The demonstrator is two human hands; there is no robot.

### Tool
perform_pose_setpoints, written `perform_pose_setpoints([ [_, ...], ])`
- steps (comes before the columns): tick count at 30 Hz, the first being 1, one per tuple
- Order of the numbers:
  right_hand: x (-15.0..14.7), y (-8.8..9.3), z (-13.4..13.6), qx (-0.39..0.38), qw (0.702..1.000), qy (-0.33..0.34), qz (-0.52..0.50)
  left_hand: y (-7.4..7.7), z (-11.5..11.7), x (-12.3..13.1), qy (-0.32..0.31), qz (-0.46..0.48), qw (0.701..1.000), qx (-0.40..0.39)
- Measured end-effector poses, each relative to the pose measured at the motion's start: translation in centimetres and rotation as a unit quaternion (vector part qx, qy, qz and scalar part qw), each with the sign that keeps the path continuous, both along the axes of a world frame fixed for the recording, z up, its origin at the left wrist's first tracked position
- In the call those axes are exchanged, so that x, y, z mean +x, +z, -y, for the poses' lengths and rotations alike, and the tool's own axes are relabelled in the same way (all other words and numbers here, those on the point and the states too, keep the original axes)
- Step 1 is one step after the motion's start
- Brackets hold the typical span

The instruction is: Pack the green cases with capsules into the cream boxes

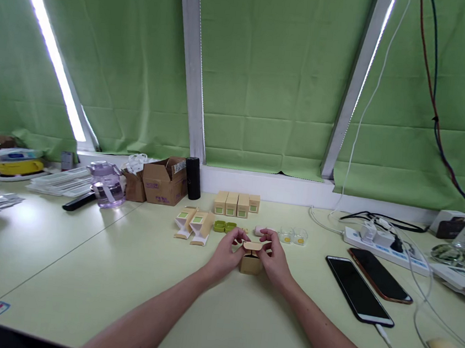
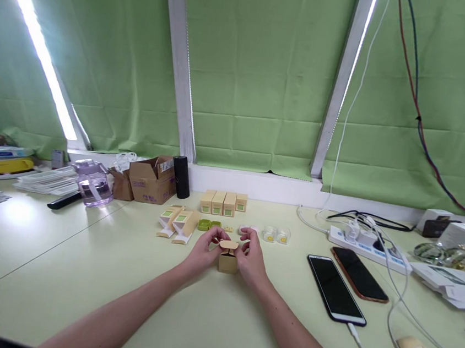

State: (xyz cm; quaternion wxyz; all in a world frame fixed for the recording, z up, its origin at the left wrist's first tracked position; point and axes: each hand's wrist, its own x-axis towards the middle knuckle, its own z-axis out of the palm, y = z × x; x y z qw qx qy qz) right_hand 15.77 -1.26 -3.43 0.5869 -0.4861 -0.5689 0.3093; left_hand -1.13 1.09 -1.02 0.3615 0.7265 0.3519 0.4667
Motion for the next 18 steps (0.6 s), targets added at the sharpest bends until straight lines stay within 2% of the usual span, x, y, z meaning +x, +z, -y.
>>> perform_pose_setpoints([
  [5, 0.2, 0.4, 0.3, 0.027, 1.0, 0.006, -0.002, -0.1, -0.1, -0.1, 0.0, -0.005, 1.0, 0.001],
  [9, 0.7, 1.1, 0.7, 0.094, 0.995, 0.021, -0.003, -0.1, -0.1, -0.1, -0.003, -0.002, 1.0, -0.002],
  [18, 0.7, 1.7, 1.5, 0.198, 0.971, 0.033, 0.126, 0.1, -0.1, -0.1, -0.01, 0.014, 1.0, -0.019],
])
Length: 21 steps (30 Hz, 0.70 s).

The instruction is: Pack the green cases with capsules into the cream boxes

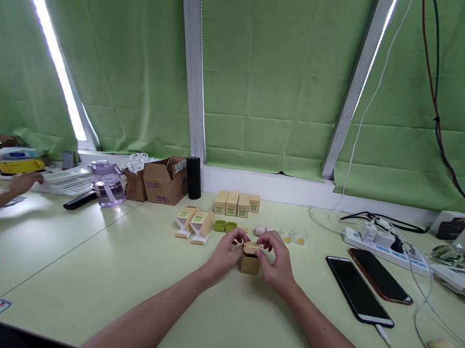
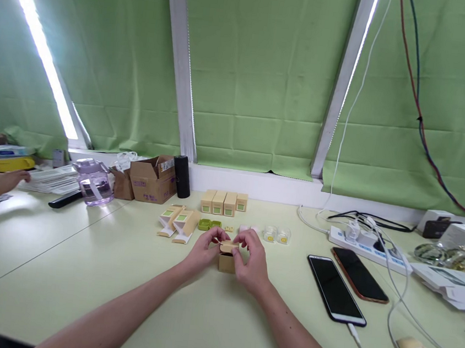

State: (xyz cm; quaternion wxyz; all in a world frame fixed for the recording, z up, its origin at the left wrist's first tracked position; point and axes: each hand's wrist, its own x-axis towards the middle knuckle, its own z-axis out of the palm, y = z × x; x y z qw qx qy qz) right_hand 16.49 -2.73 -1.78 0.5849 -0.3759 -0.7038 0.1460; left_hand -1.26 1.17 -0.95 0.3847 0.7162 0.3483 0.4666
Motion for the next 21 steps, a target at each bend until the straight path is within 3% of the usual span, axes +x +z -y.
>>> perform_pose_setpoints([
  [8, -0.04, -0.45, -0.24, 0.047, 0.998, 0.006, 0.034, 0.61, 0.28, -0.37, -0.006, 0.04, 0.999, -0.016],
  [21, 0.04, -0.39, 0.15, 0.052, 0.996, 0.001, 0.073, 0.61, 0.81, -0.34, -0.019, -0.013, 0.999, 0.033],
])
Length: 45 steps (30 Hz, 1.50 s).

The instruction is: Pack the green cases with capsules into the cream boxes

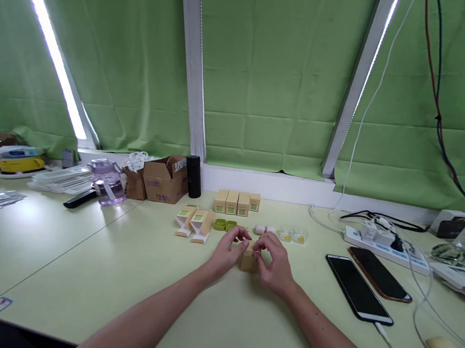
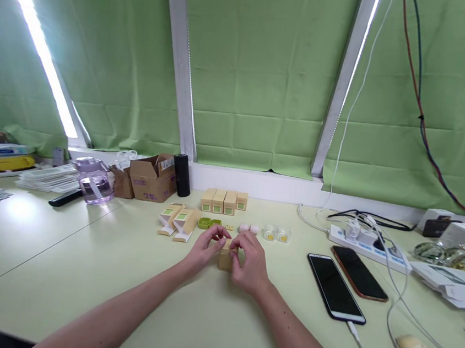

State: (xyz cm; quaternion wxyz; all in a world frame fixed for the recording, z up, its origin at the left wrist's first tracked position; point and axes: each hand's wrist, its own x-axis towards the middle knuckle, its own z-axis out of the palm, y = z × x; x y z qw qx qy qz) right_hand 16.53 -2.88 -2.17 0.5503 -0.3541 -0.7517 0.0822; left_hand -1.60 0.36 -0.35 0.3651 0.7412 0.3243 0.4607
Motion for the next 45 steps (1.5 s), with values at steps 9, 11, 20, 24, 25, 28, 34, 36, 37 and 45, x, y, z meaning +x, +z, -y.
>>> perform_pose_setpoints([
  [9, -0.1, 0.1, 0.1, 0.008, 1.0, 0.002, -0.004, -0.1, 0.1, -0.1, -0.004, -0.006, 1.0, -0.001],
  [11, 0.0, 0.1, 0.1, 0.014, 1.0, 0.001, -0.007, -0.1, 0.1, -0.1, -0.003, -0.008, 1.0, -0.003],
  [20, 0.0, 0.0, -0.1, 0.023, 1.0, -0.01, -0.005, -0.2, 0.1, 0.0, 0.003, -0.017, 1.0, -0.004],
  [24, 0.0, 0.0, -0.1, 0.024, 1.0, -0.014, -0.003, -0.3, 0.2, 0.1, 0.007, -0.022, 1.0, -0.008],
  [25, 0.0, -0.1, -0.1, 0.025, 1.0, -0.014, -0.003, -0.3, 0.2, 0.1, 0.008, -0.023, 1.0, -0.011],
  [28, 0.0, -0.1, -0.1, 0.022, 1.0, -0.015, 0.001, -0.4, 0.2, 0.1, 0.009, -0.026, 1.0, -0.015],
  [34, 0.0, 0.0, -0.2, 0.0, 1.0, -0.016, 0.021, -0.5, 0.2, 0.1, 0.009, -0.032, 0.999, -0.014],
  [36, 0.1, 0.2, -0.1, 0.0, 0.999, -0.011, 0.03, -0.5, 0.2, 0.1, 0.013, -0.034, 0.999, -0.014],
  [37, 0.2, 0.3, -0.1, 0.002, 0.999, -0.007, 0.036, -0.5, 0.2, 0.1, 0.015, -0.034, 0.999, -0.014],
  [45, 1.3, 1.4, 0.1, -0.023, 0.991, 0.004, 0.132, -0.5, -0.1, -0.2, 0.014, -0.043, 0.999, 0.008],
])
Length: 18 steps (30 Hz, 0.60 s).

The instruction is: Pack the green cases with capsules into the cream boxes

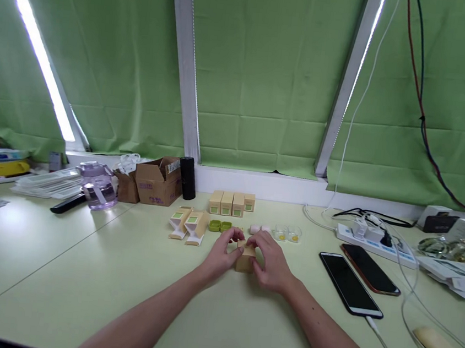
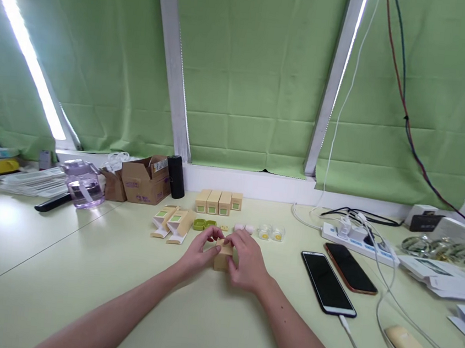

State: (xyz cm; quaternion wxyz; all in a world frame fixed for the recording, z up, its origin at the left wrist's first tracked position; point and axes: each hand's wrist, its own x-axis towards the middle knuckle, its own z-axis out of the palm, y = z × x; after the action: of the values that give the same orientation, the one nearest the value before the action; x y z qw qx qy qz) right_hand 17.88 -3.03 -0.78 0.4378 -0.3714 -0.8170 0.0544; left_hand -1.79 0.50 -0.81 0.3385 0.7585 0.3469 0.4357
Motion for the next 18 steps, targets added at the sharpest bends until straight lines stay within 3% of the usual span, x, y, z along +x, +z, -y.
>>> perform_pose_setpoints([
  [10, 0.2, -1.0, -0.9, -0.002, 0.996, -0.092, -0.018, -0.1, -0.9, -0.1, 0.07, 0.012, 0.997, 0.008],
  [13, 0.2, -0.9, -0.8, 0.001, 0.997, -0.073, -0.032, 0.0, -0.8, 0.0, 0.08, 0.013, 0.997, 0.011],
  [18, 0.0, -0.4, -0.1, 0.01, 1.0, -0.011, -0.019, 0.1, -0.5, 0.1, 0.036, 0.031, 0.999, -0.022],
])
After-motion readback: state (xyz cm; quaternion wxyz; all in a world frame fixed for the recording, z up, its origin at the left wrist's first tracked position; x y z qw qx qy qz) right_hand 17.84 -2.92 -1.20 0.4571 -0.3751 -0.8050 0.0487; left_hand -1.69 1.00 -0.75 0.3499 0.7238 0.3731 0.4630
